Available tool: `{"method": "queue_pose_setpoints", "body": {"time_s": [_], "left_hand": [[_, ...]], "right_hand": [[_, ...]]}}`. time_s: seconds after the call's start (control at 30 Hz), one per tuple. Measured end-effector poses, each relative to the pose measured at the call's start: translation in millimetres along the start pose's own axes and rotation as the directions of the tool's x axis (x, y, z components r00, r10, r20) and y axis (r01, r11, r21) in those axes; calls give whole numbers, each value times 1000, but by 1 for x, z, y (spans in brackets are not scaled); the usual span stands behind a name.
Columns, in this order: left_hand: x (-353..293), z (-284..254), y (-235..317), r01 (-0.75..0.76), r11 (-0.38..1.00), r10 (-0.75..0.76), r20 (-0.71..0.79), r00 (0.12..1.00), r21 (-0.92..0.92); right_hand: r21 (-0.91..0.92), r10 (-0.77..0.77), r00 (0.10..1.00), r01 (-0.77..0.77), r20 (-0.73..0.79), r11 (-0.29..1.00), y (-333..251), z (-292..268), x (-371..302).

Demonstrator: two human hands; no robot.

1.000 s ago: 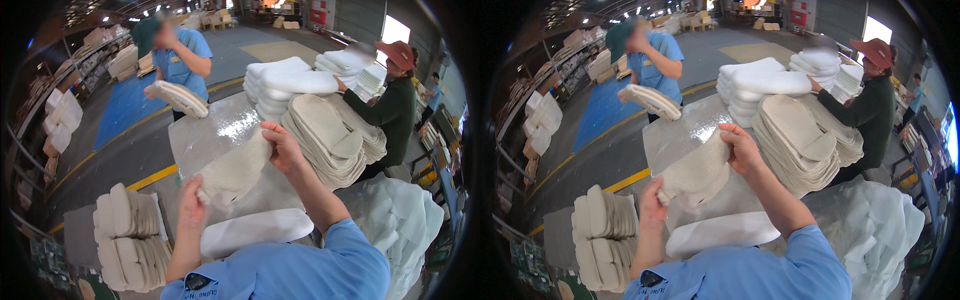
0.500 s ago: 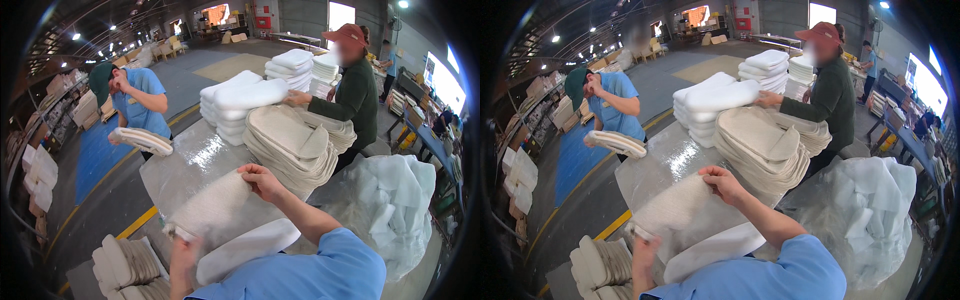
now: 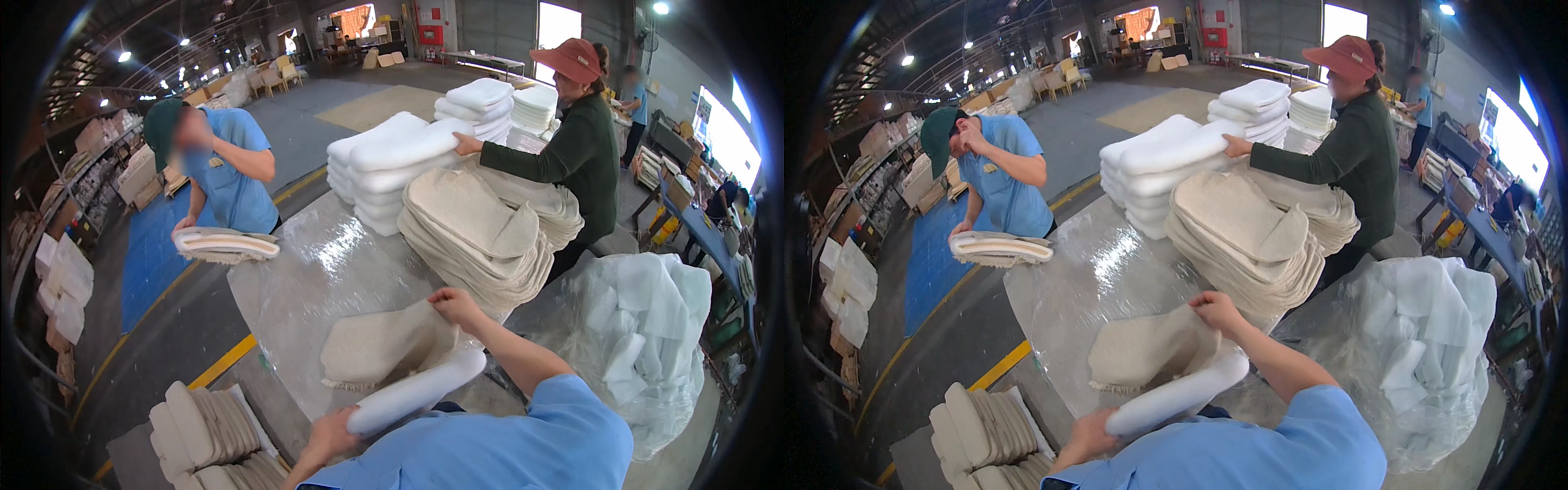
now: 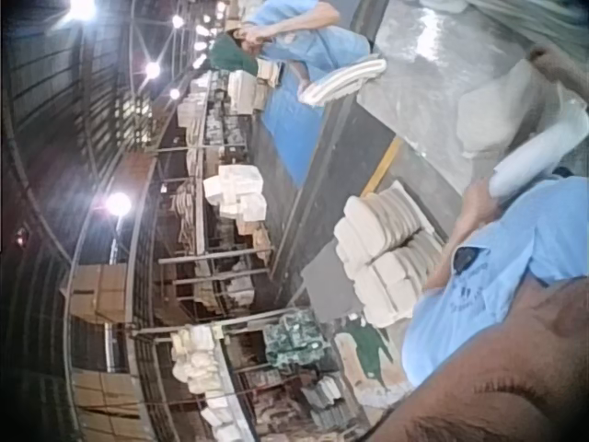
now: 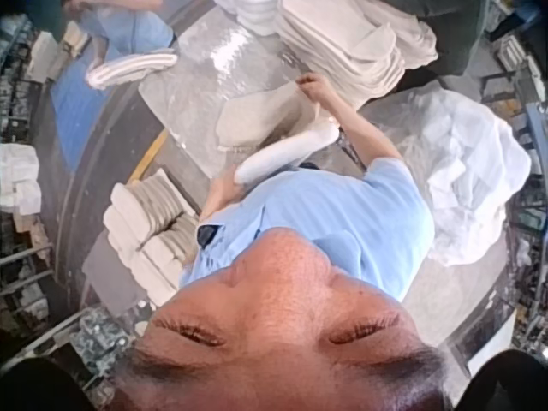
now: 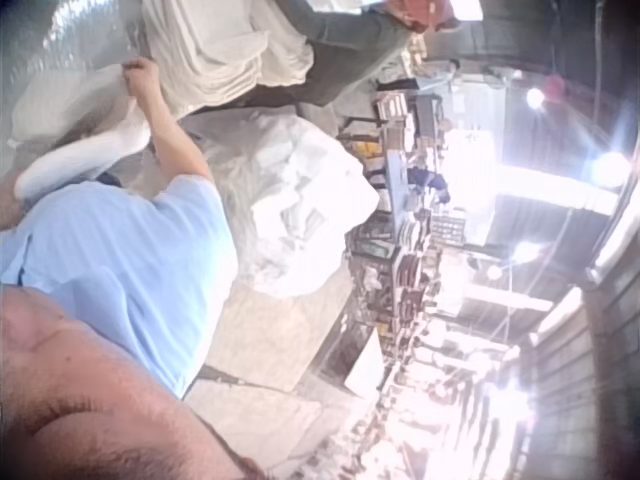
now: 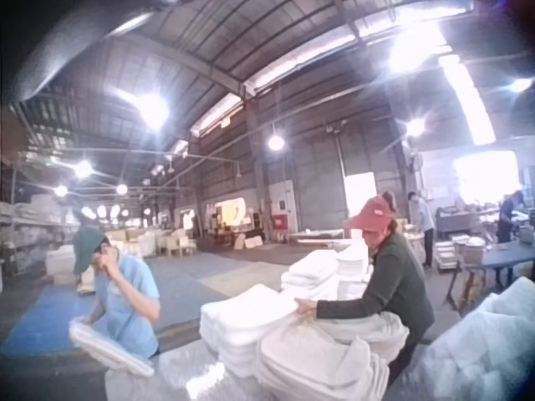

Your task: The person inserts white foam inserts into beige fabric covers on a work table, then ties the drawstrings to close them. The person handles the foam and covers one at a time, smoothing the fabric and stacking the finished cushions.

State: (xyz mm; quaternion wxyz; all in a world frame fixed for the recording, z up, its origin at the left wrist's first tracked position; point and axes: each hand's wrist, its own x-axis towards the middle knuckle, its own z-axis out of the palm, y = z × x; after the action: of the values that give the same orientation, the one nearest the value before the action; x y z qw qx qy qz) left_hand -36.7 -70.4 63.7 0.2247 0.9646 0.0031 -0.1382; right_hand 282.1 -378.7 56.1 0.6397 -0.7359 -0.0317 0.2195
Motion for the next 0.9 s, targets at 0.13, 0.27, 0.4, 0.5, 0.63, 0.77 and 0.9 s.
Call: {"method": "queue_pose_setpoints", "body": {"time_s": [0.13, 0.27, 0.4, 0.5, 0.63, 0.77, 0.9], "left_hand": [[28, -39, 0, -9, 991, 19, 75, 997, -130], [17, -51, -21, 128, 930, -70, 177, 982, -346], [30, -50, -40, 357, 756, -161, 373, 914, -548], [65, -47, -44, 501, 614, -165, 522, 837, -610], [78, -54, -61, 450, 872, -374, 332, 866, -193], [84, -32, -62, 400, 886, -333, 277, 902, -237], [100, -40, -53, 380, 833, -455, -109, 884, -403]], "right_hand": [[204, -150, 973, 113, 176, 972, -63, 30, 11], [398, -388, 880, 264, 273, 879, -122, 73, 7], [359, -382, 892, 285, 240, 889, -117, 69, 40], [-328, -248, 956, 287, 157, 900, -79, 32, 66], [-218, -55, 973, 105, 224, 970, -68, 0, 60], [164, -8, 963, -37, 270, 986, -68, -66, 29], [299, -127, 983, 83, 130, 951, -92, -152, 25]]}}
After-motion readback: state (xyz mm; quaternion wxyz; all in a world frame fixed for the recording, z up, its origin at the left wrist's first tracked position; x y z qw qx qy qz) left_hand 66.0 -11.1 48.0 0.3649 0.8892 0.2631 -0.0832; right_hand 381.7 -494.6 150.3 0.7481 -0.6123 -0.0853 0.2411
